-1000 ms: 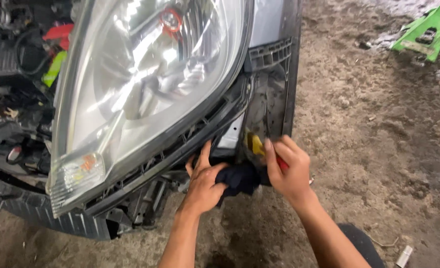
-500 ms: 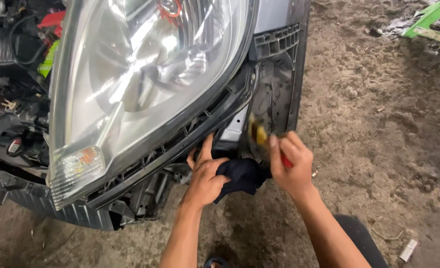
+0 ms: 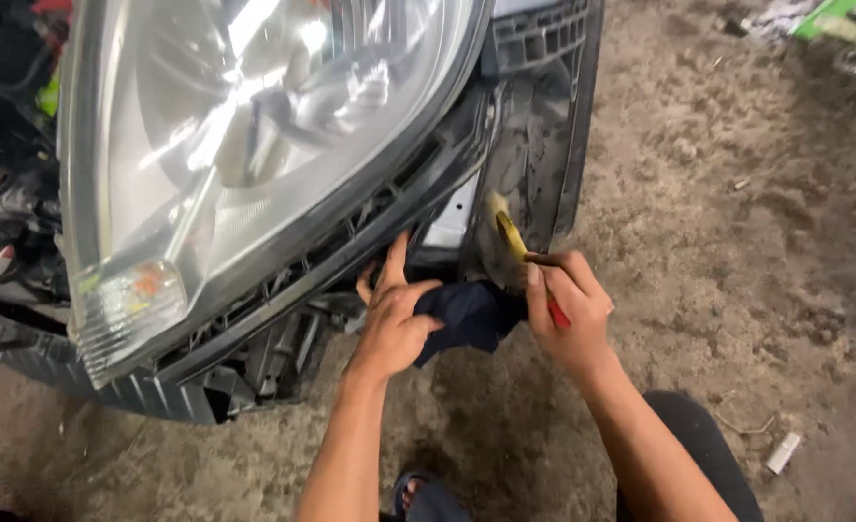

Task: Cleaning the front frame and engine bay components of a car using a brush and a cloth.

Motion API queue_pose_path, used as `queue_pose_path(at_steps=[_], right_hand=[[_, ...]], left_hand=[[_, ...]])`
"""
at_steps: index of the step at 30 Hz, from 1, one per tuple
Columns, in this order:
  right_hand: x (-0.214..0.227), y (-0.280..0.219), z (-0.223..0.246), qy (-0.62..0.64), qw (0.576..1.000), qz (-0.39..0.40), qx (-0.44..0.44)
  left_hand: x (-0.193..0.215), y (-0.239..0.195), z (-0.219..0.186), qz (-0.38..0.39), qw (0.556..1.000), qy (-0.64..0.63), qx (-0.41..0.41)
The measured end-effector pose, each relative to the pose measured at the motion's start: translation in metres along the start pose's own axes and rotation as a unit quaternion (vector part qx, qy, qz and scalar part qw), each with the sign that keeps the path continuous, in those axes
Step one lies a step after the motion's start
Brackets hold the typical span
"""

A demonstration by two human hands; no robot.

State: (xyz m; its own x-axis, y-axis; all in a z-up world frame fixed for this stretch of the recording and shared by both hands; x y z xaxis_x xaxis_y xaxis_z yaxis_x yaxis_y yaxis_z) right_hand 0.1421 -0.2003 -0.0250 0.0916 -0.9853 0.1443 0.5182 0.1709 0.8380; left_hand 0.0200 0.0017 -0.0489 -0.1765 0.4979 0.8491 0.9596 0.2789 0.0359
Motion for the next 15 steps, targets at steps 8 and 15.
queue_pose_path(at_steps=[8, 15], right_hand=[[0.010, -0.030, 0.026, 0.113, 0.943, -0.020, -0.314], [-0.036, -0.063, 0.051, 0.382, 0.813, -0.017, -0.438]], left_hand=[[0.009, 0.016, 0.008, 0.012, 1.000, -0.026, -0.005], [0.028, 0.011, -0.021, 0.005, 0.998, 0.020, -0.063]])
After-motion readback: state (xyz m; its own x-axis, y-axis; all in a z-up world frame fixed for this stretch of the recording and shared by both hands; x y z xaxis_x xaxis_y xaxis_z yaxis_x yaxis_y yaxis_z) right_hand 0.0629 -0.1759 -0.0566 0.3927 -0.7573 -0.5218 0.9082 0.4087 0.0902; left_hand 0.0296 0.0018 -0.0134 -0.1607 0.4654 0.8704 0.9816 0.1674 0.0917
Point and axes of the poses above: each hand's wrist, its own y-axis towards the middle knuckle, its own x-axis out of the back of the hand, z = x × y, the point moved 1 cm from there along y, towards the middle knuckle, and after that the axes turned 3 degrees about z, right-handed, at the moved point
